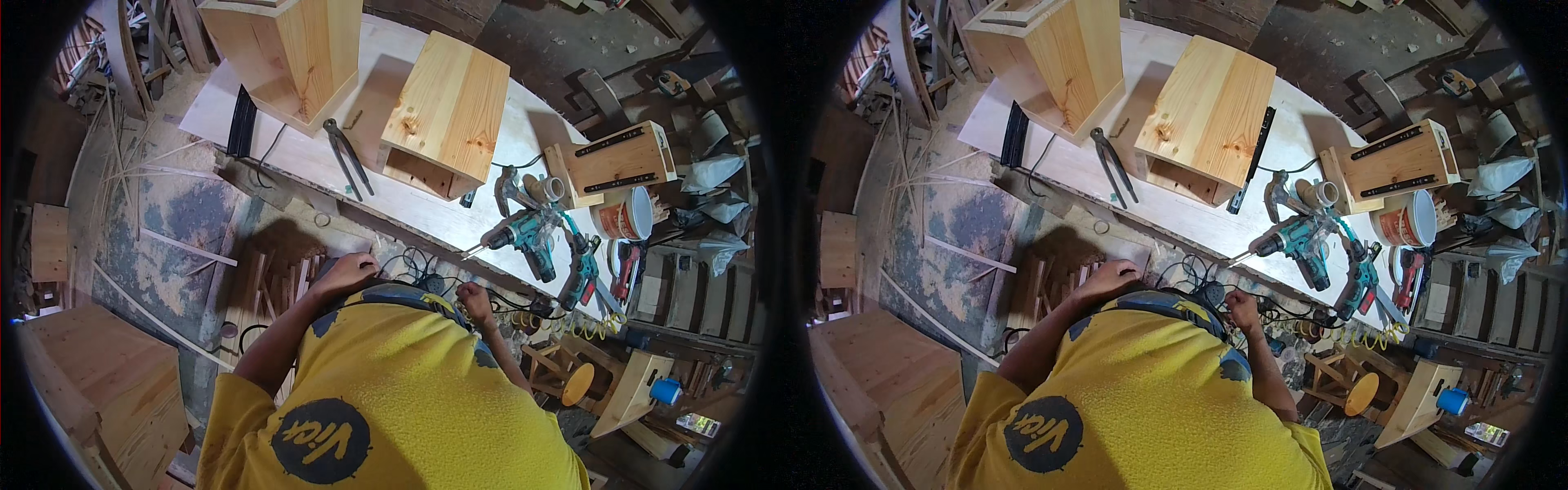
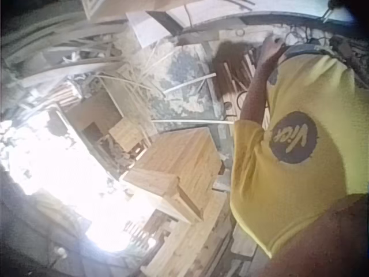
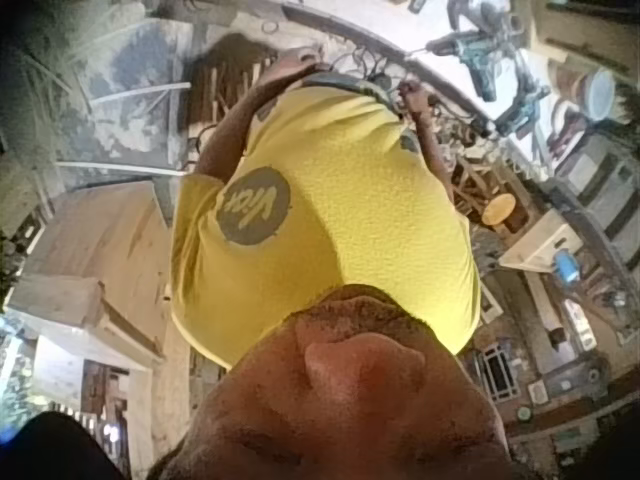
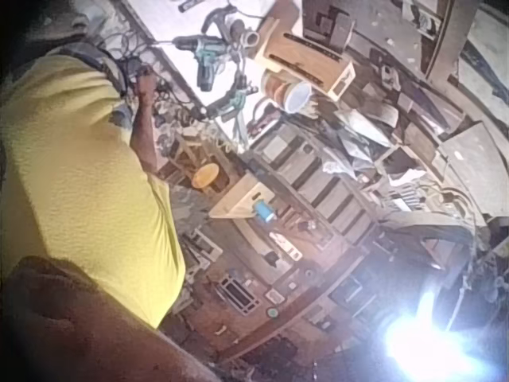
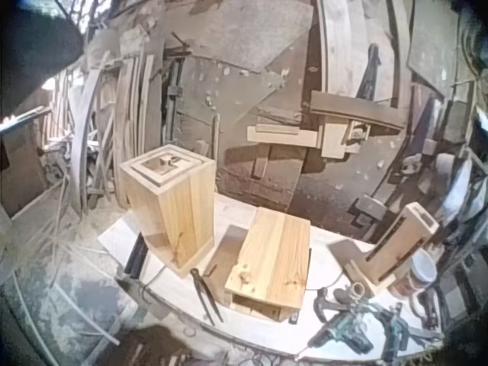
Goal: Installing metal drawer slides and assembling parts for wooden boxes in a workshop.
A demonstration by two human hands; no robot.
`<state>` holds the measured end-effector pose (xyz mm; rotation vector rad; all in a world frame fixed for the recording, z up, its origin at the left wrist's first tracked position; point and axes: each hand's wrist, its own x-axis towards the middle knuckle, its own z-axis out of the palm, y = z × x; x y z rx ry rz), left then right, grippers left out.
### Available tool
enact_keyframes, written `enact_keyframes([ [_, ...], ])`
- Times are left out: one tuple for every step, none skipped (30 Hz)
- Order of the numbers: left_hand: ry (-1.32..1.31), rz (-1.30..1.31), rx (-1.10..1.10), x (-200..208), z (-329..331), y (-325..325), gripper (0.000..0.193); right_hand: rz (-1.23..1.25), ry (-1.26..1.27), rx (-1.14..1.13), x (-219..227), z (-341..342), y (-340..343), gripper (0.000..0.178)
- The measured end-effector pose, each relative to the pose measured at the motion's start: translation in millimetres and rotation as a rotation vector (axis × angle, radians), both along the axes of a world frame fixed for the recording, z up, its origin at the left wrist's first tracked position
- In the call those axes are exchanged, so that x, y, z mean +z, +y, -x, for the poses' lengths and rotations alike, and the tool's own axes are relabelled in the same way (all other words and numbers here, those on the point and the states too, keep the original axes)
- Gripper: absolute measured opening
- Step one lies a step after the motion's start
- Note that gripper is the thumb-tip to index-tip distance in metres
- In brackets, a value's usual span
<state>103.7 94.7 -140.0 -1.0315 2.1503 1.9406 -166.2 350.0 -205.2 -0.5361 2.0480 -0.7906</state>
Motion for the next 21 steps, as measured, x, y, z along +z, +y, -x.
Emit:
enact_keyframes([
  [0.0, 0.0, 0.0, 0, -1, 0, 0.031, -0.018, 0.018, 0.038, 0, -2, 2, 0.02],
  [-0.005, -0.013, 0.013, 0, -2, 0, 0.03, -0.037, 0.036, 0.076, 0, -3, 5, 0.021],
  [-0.01, -0.027, 0.026, -1, -3, 0, 0.03, -0.038, 0.036, 0.075, -9, -2, 12, 0.021],
  [-0.01, -0.026, 0.023, -2, -3, -1, 0.03, -0.004, 0.022, 0.1, -21, 2, 18, 0.019],
  [0.01, -0.017, 0.017, -4, -3, -2, 0.03, 0.03, 0.009, 0.125, -28, 5, 23, 0.017],
  [0.03, -0.008, 0.012, -6, -4, -3, 0.031, 0.03, 0.009, 0.124, -34, 8, 31, 0.017],
  [0.032, -0.001, 0.009, -7, -4, -3, 0.031, 0.106, 0.126, 0.268, -37, 10, 36, 0.017],
  [0.029, 0.022, 0.0, -8, -3, -3, 0.031, 0.18, 0.245, 0.412, -40, 11, 41, 0.017],
  [0.026, 0.045, -0.009, -10, -3, -3, 0.031, 0.186, 0.248, 0.409, -44, 11, 44, 0.017],
  [0.026, 0.045, -0.01, -14, -3, -3, 0.031, 0.175, 0.266, 0.374, -48, 11, 45, 0.015],
  [0.034, 0.037, -0.014, -17, -3, -4, 0.03, 0.166, 0.284, 0.339, -52, 12, 47, 0.014],
  [0.042, 0.029, -0.017, -20, -3, -4, 0.03, 0.166, 0.285, 0.338, -55, 14, 49, 0.014],
  [0.042, 0.029, -0.02, -20, -3, -4, 0.03, 0.232, 0.514, 0.543, -58, 17, 52, 0.014],
  [0.041, 0.022, -0.018, -20, -2, -4, 0.03, 0.296, 0.744, 0.748, -61, 19, 55, 0.014],
  [0.04, 0.015, -0.016, -19, -2, -4, 0.03, 0.297, 0.744, 0.745, -66, 18, 57, 0.014],
  [0.039, 0.016, -0.019, -19, -1, -4, 0.03, 0.22, 0.555, 0.578, -69, 15, 60, 0.013],
  [0.036, 0.014, -0.024, -19, -1, -4, 0.03, 0.144, 0.365, 0.41, -72, 14, 62, 0.012],
  [0.033, 0.012, -0.029, -19, 0, -4, 0.03, 0.145, 0.365, 0.407, -74, 14, 63, 0.012],
  [0.031, 0.012, -0.031, -14, 0, -4, 0.03, 0.101, 0.343, 0.374, -73, 12, 62, 0.012],
  [0.017, 0.026, -0.04, -9, 1, -4, 0.031, 0.057, 0.32, 0.341, -71, 10, 61, 0.012],
  [0.003, 0.039, -0.049, -4, 2, -4, 0.031, 0.057, 0.318, 0.34, -68, 10, 59, 0.012],
])
